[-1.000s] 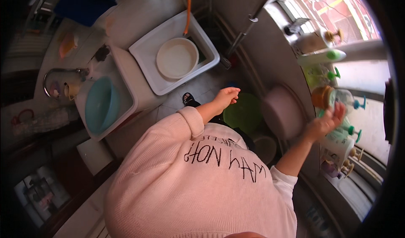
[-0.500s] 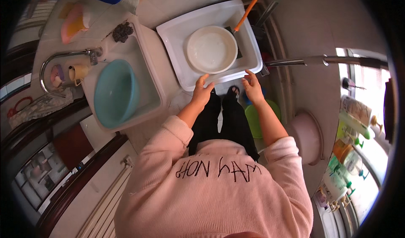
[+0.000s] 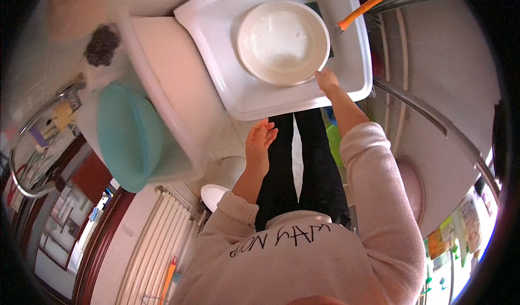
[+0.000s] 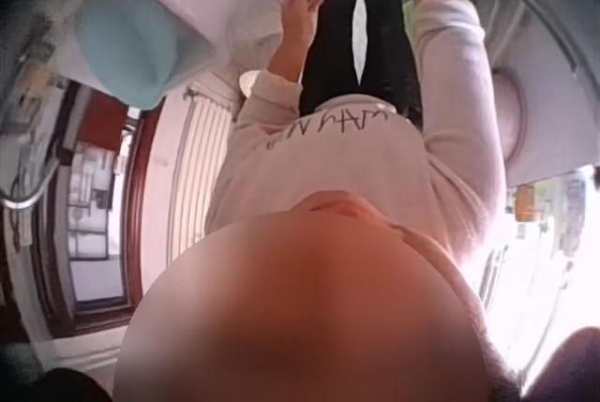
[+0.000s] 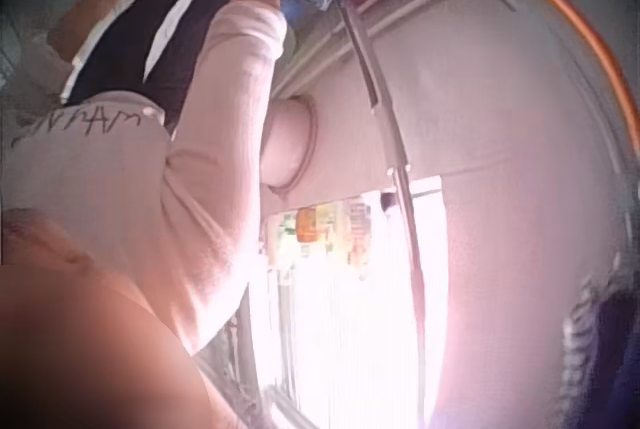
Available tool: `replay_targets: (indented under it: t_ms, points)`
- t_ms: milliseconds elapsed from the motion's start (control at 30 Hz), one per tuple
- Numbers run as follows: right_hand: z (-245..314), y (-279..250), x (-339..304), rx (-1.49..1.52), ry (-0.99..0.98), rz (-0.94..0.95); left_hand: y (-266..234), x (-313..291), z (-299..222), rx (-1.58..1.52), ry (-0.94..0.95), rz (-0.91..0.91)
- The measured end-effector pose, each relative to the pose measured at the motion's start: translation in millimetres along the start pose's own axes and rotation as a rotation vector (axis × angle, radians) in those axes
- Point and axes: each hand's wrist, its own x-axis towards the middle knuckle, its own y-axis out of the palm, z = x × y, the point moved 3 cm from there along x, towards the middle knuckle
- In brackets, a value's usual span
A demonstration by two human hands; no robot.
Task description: The person fills a white basin with water, adds liquid soap, and scrubs the interior with a green brush. They rinse the basin, pour out the soapy water, and repeat the process before drying the basin with a blue cloth.
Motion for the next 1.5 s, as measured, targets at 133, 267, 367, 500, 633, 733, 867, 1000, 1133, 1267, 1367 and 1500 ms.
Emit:
replay_targets:
  t_ms: [133, 267, 367, 500, 633, 733, 867, 1000, 1133, 1267, 1367, 1500]
  points:
    - [30, -1, 17, 0.062, 0.1, -0.074, -1, 14, 26, -0.082, -0.044, -0.029]
    - [-1, 21, 46, 0.698, 0.239, -0.232, -8, 24, 35, -0.067, -0.059, -0.04]
    - [7, 17, 28, 0.585, 0.267, -0.145, -17, 25, 39, -0.035, -0.051, -0.071]
    - [22, 7, 7, 0.511, 0.178, 0.099, -18, 21, 35, -0.021, -0.023, -0.059]
    - [19, -7, -9, 0.576, 0.186, 0.184, -15, 14, 35, 0.002, -0.003, -0.027]
    - [24, -20, -36, 0.581, 0.166, 0.184, -8, 2, 28, 0.013, 0.042, 0.027]
    - [29, -28, -88, 0.596, 0.093, 0.196, -6, -12, 21, 0.012, 0.022, 0.004]
    - [46, -29, -127, 0.707, 0.118, 0.215, -3, -27, 3, 0.061, 0.065, 0.02]
    - [57, -54, -141, 0.819, 0.078, 0.154, 1, -46, -22, 0.094, 0.139, 0.044]
    - [32, -77, -155, 0.741, 0.076, 0.104, -7, -64, -31, 0.081, 0.158, 0.057]
    - [40, -69, -181, 0.763, 0.033, 0.018, -17, -74, -29, 0.026, 0.144, 0.046]
    - [50, -55, -178, 0.804, 0.17, 0.145, -21, -86, -34, 0.013, 0.164, 0.052]
